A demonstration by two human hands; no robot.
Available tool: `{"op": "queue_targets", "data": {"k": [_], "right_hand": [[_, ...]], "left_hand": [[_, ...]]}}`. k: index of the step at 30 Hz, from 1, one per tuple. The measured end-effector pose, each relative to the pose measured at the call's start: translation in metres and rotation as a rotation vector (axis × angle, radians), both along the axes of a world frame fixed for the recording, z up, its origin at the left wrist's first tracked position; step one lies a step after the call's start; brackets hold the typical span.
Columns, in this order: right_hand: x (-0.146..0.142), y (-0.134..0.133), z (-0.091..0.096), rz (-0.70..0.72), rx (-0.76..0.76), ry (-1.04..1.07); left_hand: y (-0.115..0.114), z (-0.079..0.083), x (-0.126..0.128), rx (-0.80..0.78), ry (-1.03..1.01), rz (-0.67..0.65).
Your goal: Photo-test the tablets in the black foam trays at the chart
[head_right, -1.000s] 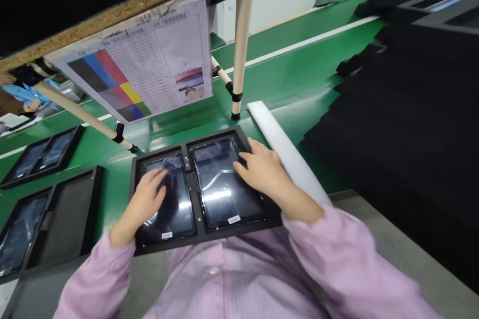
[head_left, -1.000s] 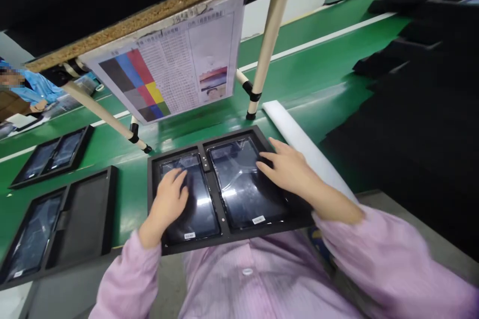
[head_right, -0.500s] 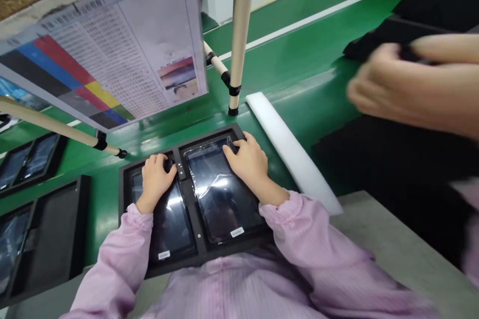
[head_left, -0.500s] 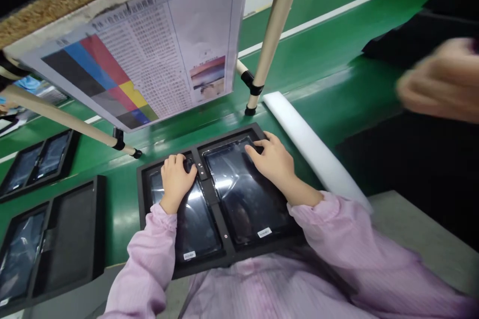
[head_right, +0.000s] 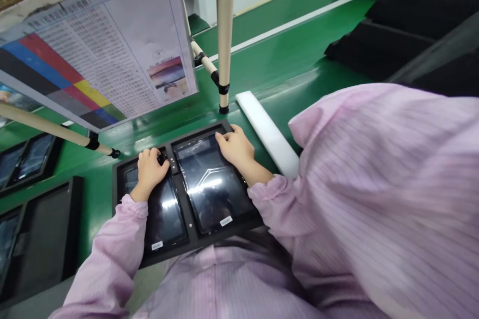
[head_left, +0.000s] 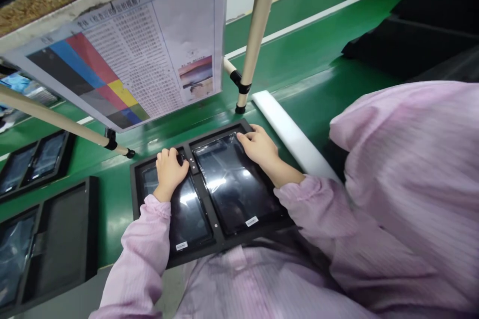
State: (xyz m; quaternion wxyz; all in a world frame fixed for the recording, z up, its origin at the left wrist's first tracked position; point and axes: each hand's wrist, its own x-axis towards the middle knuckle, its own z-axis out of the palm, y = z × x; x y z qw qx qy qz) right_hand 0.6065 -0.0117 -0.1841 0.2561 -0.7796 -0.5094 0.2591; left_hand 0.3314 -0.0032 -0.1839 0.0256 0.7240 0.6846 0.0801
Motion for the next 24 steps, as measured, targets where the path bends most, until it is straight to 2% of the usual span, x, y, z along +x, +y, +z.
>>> {"op": "queue_targets", "data": {"k": [7,12,19,24], "right_hand": [[-0.005,-0.005,-0.001,-0.023,0.054,-0.023],[-0.003,-0.003,-0.005,-0.028,0.061,-0.041],[-0.004,-0.007,-0.005,-0.012,0.121,-0.067],[-0.006,-0.005,-0.008,-0.028,0.133,-0.079]], "left_hand": [[-0.019,0.004,-0.013,-0.041,-0.024,-0.128],[-0.031,0.003,-0.009,-0.051,-0.006,-0.141],[-0.027,0.012,-0.009,-0.058,0.036,-0.238],[-0.019,0.014,-0.016,-0.048,0.047,-0.250]]}}
